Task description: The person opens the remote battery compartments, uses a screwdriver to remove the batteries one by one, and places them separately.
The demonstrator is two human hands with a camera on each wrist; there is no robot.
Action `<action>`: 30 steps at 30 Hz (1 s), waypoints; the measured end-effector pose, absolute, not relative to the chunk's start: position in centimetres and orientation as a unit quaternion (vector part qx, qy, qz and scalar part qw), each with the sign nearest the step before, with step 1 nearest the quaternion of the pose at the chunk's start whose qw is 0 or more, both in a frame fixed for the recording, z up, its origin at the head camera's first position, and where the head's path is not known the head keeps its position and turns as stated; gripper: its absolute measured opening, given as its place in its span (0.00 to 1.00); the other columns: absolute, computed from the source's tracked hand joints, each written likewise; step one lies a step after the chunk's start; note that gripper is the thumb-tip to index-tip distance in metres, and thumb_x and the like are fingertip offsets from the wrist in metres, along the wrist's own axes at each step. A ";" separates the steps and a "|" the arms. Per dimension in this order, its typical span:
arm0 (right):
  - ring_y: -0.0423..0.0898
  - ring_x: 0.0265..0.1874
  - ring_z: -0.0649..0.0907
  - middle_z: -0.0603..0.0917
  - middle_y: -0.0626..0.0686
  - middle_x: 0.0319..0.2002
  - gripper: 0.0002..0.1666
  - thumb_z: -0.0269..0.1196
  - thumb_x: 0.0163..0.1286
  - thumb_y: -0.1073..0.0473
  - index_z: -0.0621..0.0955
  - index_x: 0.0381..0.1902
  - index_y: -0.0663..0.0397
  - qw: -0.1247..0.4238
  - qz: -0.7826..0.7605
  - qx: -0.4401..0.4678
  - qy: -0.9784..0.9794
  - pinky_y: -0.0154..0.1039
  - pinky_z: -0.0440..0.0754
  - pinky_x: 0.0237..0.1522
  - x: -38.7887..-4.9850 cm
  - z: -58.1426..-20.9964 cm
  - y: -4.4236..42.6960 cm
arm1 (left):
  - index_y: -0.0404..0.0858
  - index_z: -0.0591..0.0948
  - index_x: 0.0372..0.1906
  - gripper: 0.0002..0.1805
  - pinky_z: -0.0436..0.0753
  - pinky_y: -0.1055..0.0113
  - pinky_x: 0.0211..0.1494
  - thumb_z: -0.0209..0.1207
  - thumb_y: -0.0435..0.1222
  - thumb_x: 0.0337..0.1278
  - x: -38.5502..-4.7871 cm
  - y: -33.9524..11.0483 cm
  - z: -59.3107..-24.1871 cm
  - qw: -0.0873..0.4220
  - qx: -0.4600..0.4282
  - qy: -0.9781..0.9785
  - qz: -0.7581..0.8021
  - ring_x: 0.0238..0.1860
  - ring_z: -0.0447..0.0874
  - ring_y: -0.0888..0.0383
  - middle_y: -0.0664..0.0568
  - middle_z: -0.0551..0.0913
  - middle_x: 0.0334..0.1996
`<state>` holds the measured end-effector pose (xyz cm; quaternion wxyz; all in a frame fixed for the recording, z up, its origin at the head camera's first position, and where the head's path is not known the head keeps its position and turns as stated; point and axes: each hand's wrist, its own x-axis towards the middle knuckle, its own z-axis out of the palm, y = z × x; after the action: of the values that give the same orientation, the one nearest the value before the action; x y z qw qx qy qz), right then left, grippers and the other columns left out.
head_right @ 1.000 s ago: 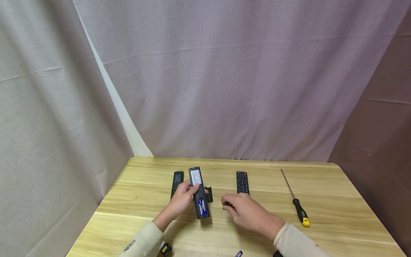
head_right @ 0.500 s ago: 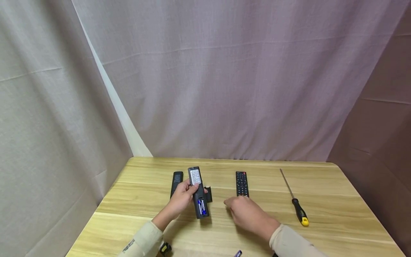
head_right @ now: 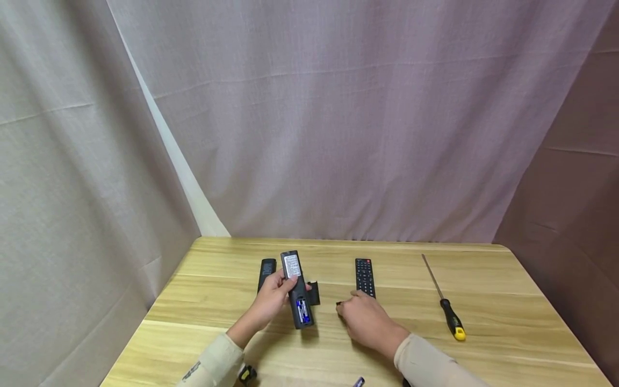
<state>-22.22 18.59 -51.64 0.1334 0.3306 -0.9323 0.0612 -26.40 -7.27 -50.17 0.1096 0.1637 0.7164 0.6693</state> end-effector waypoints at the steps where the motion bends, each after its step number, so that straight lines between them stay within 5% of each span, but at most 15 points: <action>1: 0.44 0.30 0.90 0.90 0.46 0.26 0.11 0.70 0.66 0.68 0.85 0.25 0.50 0.127 0.056 0.329 -0.934 0.59 0.87 0.61 -22.2 -51.7 18.6 | 0.25 0.70 0.73 0.24 0.92 0.66 0.53 0.46 0.38 0.87 -26.4 -7.3 -50.1 0.109 0.165 0.715 0.671 0.57 0.92 0.44 0.26 0.86 0.57; 9: 0.50 0.45 0.92 0.95 0.53 0.41 0.03 0.75 0.62 0.67 0.90 0.33 0.54 0.113 0.037 0.323 -0.939 0.61 0.83 0.69 -22.5 -52.1 18.6 | 0.23 0.69 0.72 0.25 0.92 0.62 0.58 0.47 0.38 0.87 -26.4 -7.7 -50.0 0.101 0.166 0.714 0.672 0.58 0.91 0.42 0.30 0.89 0.55; 30: 0.51 0.44 0.88 0.91 0.50 0.40 0.05 0.75 0.65 0.63 0.90 0.39 0.52 0.103 0.032 0.285 -0.952 0.56 0.81 0.61 -24.7 -52.1 19.0 | 0.26 0.67 0.76 0.26 0.91 0.69 0.49 0.46 0.38 0.88 -26.4 -7.9 -50.3 0.110 0.163 0.716 0.670 0.55 0.92 0.50 0.33 0.89 0.56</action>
<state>-24.74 19.04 -52.08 0.1031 0.2855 -0.9523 0.0317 -26.44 -7.91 -50.27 0.1101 0.1632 0.7162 0.6695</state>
